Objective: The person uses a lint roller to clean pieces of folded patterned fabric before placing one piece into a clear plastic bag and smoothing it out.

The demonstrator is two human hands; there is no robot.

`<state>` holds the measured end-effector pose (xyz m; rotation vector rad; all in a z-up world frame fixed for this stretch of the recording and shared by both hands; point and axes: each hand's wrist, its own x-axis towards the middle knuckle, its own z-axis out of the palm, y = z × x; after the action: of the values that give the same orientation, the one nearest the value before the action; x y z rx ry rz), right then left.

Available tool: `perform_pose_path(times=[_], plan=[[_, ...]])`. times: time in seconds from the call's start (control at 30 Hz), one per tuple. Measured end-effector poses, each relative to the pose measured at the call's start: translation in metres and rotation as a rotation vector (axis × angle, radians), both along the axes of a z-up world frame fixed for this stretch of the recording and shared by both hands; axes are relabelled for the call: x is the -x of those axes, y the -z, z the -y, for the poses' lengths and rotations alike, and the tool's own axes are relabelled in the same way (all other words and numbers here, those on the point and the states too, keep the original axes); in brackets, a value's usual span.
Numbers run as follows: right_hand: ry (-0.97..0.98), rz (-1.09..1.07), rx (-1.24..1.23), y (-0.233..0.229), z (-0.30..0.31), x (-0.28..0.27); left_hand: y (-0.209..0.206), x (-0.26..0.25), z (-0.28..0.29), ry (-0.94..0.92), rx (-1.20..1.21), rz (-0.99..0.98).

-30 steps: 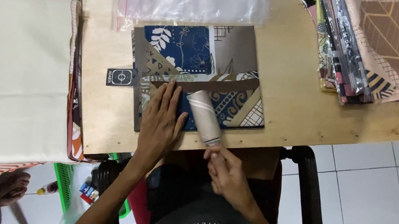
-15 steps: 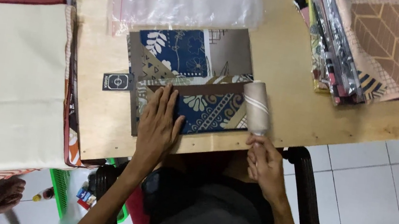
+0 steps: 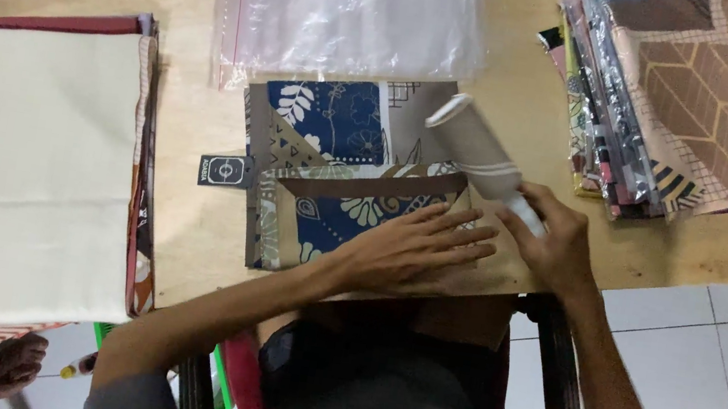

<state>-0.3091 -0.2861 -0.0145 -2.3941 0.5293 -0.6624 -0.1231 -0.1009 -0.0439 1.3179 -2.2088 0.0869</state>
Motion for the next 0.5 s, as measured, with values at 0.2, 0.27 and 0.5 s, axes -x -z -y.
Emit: perform_pose_path(times=[0.2,0.27,0.5], plan=[[-0.317,-0.271,0.368,-0.029,0.03,-0.065,0.018,0.005,0.017,-0.043,-0.041,-0.045],[-0.289,-0.396,0.305,-0.02,0.045,-0.08,0.015,0.003,0.014,-0.031,-0.067,-0.041],[-0.242,-0.491,0.367,-0.006,0.089,-0.138,0.01,0.006,0.009,-0.006,-0.125,-0.045]])
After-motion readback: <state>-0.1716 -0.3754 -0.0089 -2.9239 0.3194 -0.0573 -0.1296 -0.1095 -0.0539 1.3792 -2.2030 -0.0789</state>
